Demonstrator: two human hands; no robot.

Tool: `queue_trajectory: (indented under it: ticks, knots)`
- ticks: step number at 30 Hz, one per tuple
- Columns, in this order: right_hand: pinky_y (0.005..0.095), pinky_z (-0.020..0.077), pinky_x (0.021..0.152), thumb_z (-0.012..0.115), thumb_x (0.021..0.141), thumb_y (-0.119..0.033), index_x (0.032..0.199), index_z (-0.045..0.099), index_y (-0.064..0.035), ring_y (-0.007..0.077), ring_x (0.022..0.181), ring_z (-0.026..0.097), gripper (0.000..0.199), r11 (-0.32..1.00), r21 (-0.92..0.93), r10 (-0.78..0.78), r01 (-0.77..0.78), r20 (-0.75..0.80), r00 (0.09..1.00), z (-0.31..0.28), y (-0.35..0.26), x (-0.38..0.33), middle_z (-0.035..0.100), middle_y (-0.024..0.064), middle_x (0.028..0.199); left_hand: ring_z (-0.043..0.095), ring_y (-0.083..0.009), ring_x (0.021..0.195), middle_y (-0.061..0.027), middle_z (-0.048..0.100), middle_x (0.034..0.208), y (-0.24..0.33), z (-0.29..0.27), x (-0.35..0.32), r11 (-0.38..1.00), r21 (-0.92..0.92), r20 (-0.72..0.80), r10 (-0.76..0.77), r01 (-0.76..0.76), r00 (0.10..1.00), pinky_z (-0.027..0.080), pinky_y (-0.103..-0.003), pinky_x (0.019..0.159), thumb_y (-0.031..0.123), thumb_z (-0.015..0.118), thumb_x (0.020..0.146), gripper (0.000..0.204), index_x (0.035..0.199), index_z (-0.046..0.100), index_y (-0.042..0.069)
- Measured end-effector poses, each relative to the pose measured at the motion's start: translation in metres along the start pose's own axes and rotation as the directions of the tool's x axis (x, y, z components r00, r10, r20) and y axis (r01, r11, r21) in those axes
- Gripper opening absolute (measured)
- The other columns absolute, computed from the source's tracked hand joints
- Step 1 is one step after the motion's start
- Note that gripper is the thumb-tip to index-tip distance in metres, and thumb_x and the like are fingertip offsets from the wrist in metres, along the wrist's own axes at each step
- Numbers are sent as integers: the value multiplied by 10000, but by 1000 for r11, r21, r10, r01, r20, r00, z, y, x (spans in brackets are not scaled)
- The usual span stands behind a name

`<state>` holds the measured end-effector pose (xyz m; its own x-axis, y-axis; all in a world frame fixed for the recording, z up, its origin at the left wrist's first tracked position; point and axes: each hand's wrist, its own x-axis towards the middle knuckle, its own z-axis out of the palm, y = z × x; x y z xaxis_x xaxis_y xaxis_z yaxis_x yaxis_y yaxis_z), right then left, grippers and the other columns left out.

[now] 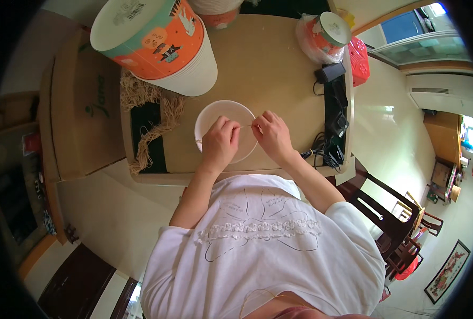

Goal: Threading a string handle through a hole in a paper bowl to assemble packaging.

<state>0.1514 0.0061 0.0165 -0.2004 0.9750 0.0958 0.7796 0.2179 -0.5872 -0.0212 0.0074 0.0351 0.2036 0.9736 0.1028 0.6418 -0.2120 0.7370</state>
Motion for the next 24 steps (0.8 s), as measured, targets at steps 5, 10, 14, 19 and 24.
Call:
queue_trajectory:
  ticks: [5, 10, 14, 19, 24]
  knots:
    - [394, 466, 714, 616, 781, -83, 803, 580, -62, 285, 807, 566, 48, 1000, -25, -8, 8, 5, 1000, -1, 1, 0, 556, 102, 842, 607, -254, 699, -54, 581, 829, -2, -2, 1, 999, 30, -19, 30, -30, 999, 493, -362, 605, 95, 643, 825, 32, 824, 614, 82]
    - [405, 485, 721, 613, 786, -88, 853, 596, -61, 293, 831, 578, 75, 997, -34, 69, -69, 6, 998, -9, 12, -5, 566, 111, 867, 632, -246, 660, -93, 642, 781, 2, -18, 4, 983, -41, 120, -175, 181, 977, 503, -365, 593, 121, 642, 839, 164, 1001, 650, 99]
    - [392, 496, 724, 628, 804, -111, 901, 606, -72, 287, 836, 590, 107, 981, 54, 187, -187, 19, 982, -31, 2, -3, 569, 109, 884, 543, -96, 602, -40, 591, 682, 13, -38, 22, 934, -315, 142, -132, 171, 981, 445, -263, 565, 79, 603, 878, 233, 1108, 638, 66]
    - [379, 504, 655, 637, 810, -70, 987, 579, -85, 272, 769, 598, 186, 965, 264, 26, -10, -56, 998, -33, -12, -5, 571, 102, 920, 536, -69, 669, -15, 600, 744, 38, -46, 52, 894, -420, 270, -42, 157, 962, 435, -242, 602, 75, 505, 929, 239, 1136, 623, 60]
    - [376, 498, 709, 651, 797, -82, 893, 611, -74, 282, 846, 591, 105, 966, 254, 105, -49, -211, 972, -45, -24, 22, 569, 103, 919, 508, -69, 676, -9, 594, 784, 58, -56, 70, 895, -422, 378, 25, 148, 926, 418, -229, 625, 58, 478, 932, 243, 1126, 623, 65]
